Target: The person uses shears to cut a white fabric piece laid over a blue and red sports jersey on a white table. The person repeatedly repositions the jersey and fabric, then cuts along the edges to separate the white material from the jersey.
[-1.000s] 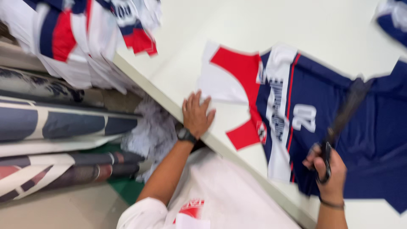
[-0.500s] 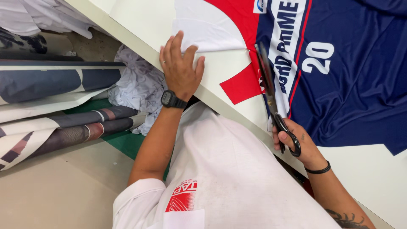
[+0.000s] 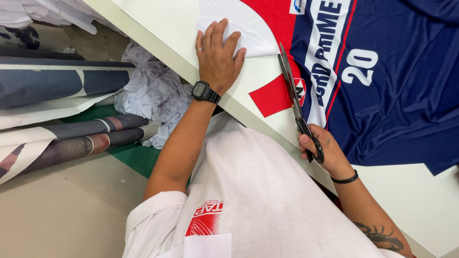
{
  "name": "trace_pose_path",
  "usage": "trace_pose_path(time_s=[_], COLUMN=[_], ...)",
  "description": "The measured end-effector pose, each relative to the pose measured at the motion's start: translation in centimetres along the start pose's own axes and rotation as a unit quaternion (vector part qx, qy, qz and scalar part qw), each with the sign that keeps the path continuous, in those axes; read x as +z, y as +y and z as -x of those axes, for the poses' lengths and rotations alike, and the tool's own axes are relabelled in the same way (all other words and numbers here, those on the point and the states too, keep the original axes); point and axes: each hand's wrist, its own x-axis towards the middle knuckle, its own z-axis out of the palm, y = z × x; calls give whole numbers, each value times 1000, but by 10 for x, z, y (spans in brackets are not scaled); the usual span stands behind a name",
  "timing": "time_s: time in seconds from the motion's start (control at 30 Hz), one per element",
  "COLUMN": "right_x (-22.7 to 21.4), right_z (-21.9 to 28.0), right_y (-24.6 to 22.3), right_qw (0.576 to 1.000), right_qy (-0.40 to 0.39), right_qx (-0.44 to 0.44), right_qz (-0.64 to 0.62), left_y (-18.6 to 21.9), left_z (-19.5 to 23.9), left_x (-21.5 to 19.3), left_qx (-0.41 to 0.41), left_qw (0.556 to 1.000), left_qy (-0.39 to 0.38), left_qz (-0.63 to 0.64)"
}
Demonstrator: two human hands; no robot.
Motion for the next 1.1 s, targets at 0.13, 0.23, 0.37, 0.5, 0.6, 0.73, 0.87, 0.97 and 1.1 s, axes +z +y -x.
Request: trace_pose_path(time_s=[0.13, 0.23, 0.37, 0.5, 0.6, 0.73, 0.87, 0.97, 1.1], right_x=[-1, 0, 0, -1, -2, -6, -10, -13, -15], right_z=[-8, -10, -12, -16, -16, -17, -18, -19, -19], right_y=[-7, -10, -11, -11, -10, -8, -8, -7, -8], right_qw=[999, 1000, 1000, 1000, 1000, 1000, 1000, 1000, 1000], right_qy=[4, 7, 8, 3, 1, 5, 5, -6, -14], right_qx=[-18, -15, -9, -5, -12, -10, -12, -18, -24], right_qz=[28, 10, -2, -4, -8, 4, 13, 5, 3], left_y=[0, 0, 1, 0, 0, 0, 0, 0, 0], left_z=[0, 0, 1, 0, 0, 0, 0, 1, 1], left_x=[2, 2, 2, 3, 4, 4, 3, 4, 2], left_qx=[-4, -9, -8, -9, -8, -8, -6, -8, -11], left_qw=[1000, 1000, 1000, 1000, 1000, 1000, 1000, 1000, 1000], left_qy=[-2, 1, -1, 2, 3, 8, 12, 11, 11], left_qz=[4, 3, 4, 7, 5, 5, 7, 7, 10])
